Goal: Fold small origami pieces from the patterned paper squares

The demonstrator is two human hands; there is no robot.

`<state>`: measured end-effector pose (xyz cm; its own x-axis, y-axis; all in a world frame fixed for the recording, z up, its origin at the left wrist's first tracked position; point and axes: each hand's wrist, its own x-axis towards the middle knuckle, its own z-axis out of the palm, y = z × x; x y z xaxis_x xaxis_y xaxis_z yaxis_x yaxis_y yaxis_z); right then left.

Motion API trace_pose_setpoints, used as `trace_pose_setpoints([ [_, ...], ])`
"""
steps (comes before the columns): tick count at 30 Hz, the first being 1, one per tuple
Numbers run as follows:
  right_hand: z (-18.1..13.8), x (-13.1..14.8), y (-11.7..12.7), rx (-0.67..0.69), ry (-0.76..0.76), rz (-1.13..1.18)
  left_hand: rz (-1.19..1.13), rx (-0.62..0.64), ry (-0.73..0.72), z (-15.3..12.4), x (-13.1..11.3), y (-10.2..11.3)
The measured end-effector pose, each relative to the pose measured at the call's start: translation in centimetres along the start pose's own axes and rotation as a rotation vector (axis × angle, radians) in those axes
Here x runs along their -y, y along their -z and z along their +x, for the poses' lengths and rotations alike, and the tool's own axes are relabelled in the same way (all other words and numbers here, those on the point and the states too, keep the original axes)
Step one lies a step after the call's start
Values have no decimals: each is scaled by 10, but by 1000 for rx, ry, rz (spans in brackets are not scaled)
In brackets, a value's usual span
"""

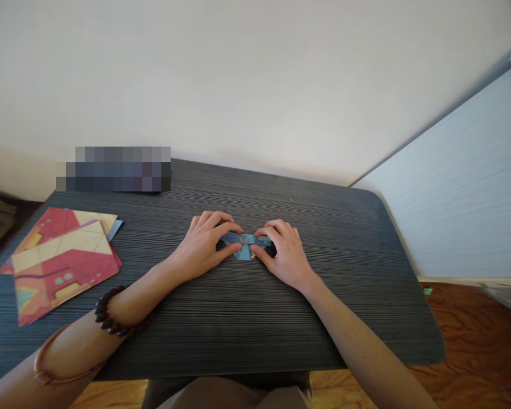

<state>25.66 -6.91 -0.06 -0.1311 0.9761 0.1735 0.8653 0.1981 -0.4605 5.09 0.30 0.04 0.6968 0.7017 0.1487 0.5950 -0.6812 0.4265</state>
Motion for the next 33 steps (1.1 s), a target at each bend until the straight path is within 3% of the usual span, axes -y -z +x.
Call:
trace_pose_setpoints([
  [16, 3, -7, 4, -7, 11, 214, -34, -22, -50, 0, -1, 0],
  [23, 1, -2, 5, -129, 154, 408, -316, -43, -48, 1, -5, 5],
  [26, 1, -1, 4, -225, 242, 347, -366, -144, -163, 0, -5, 5],
  [29, 1, -6, 6, -228, 308, 227, -267, -235, -238, 1, 1, 5],
  [33, 3, -14, 7, -188, 278, 65, -70, -212, -279, 1, 13, 6],
])
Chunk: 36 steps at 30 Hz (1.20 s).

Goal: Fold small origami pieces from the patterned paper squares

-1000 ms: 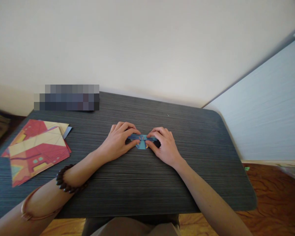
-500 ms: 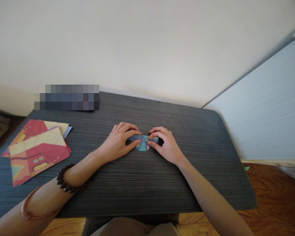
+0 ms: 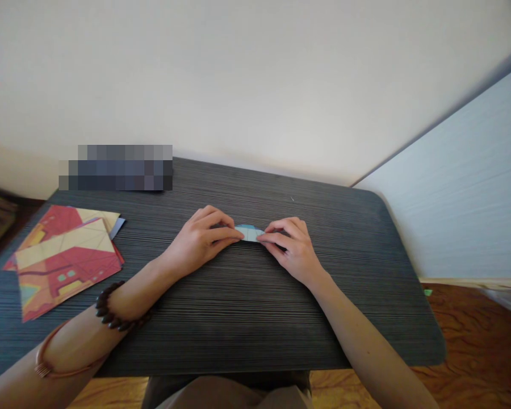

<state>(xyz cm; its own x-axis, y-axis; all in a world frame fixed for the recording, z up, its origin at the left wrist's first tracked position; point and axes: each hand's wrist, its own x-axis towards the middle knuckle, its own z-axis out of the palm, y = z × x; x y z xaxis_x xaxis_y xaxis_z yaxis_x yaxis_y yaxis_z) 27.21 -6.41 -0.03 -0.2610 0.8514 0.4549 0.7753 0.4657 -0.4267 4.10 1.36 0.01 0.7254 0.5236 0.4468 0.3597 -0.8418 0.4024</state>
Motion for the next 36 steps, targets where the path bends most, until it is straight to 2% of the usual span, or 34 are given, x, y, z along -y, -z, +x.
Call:
trace_pose_setpoints([
  [4, 1, -1, 2, 129, -54, -51, 123, 172, -52, -1, 4, 3],
  [7, 2, 2, 5, 182, -96, -48, 152, 213, -40, -1, 1, 6],
  [13, 3, 5, 9, 207, -148, -66, 168, 210, -17, -2, -1, 4],
  [23, -1, 3, 9, 211, -115, -111, 226, 229, -23, -4, -5, 3],
  [29, -2, -1, 2, 136, -235, -79, 227, 205, 45, -3, -5, 2],
  [36, 1, 2, -6, 124, -314, -80, 166, 172, 149, -2, 2, 1],
])
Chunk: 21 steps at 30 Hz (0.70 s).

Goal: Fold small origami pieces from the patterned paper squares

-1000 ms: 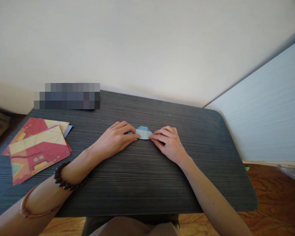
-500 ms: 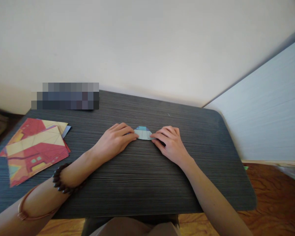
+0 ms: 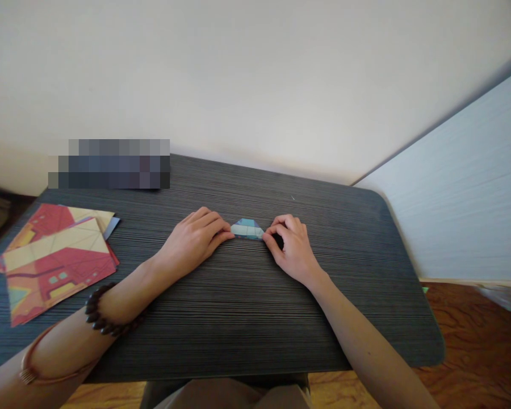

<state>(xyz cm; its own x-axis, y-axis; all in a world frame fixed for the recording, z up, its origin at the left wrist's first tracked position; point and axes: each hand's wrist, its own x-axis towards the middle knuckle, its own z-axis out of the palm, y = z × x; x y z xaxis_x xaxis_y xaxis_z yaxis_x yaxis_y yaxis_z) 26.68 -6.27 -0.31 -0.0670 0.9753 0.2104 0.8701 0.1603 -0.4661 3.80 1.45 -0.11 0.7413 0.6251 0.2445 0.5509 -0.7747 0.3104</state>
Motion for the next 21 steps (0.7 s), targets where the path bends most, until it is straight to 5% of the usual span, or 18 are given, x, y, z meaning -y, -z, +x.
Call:
trace_pose_setpoints([
  [21, 1, 10, -12, -72, -110, -145, 16, -43, 224, 2, -6, -5],
])
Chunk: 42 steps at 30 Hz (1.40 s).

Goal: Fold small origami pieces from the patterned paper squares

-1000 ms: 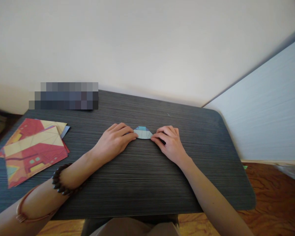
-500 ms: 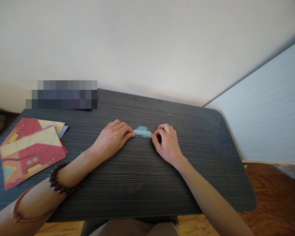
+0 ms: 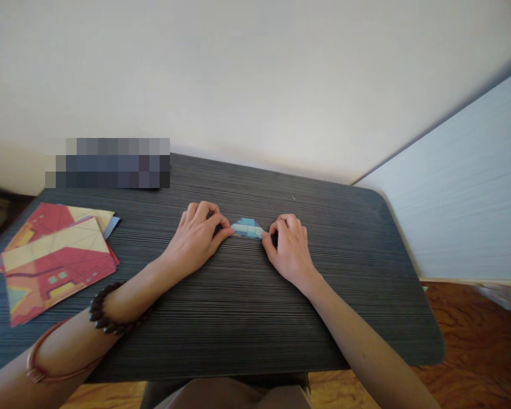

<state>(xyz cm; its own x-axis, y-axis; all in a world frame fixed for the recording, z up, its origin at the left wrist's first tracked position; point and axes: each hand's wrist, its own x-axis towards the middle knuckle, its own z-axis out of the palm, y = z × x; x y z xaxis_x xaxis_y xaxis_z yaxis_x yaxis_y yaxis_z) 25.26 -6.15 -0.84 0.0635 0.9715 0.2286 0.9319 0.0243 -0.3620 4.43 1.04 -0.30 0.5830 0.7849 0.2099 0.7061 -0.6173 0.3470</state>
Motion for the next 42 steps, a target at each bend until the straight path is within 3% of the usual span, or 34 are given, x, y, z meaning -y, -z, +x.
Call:
trace_pose_setpoints([
  [8, 2, 0, 2, 47, -16, 9, -8, 1, 136, -1, 0, -5],
  [19, 3, -4, 5, 91, -25, 94, -110, 110, 161, 5, 4, 3],
  [26, 1, 0, 3, 11, -56, 113, -92, 125, 195, 6, 0, 4],
  [36, 8, 41, -5, -123, 26, 72, -82, 84, 180, 4, 2, 0],
  [42, 14, 44, -15, -141, 15, 64, -93, 76, 172, 3, 1, 1],
])
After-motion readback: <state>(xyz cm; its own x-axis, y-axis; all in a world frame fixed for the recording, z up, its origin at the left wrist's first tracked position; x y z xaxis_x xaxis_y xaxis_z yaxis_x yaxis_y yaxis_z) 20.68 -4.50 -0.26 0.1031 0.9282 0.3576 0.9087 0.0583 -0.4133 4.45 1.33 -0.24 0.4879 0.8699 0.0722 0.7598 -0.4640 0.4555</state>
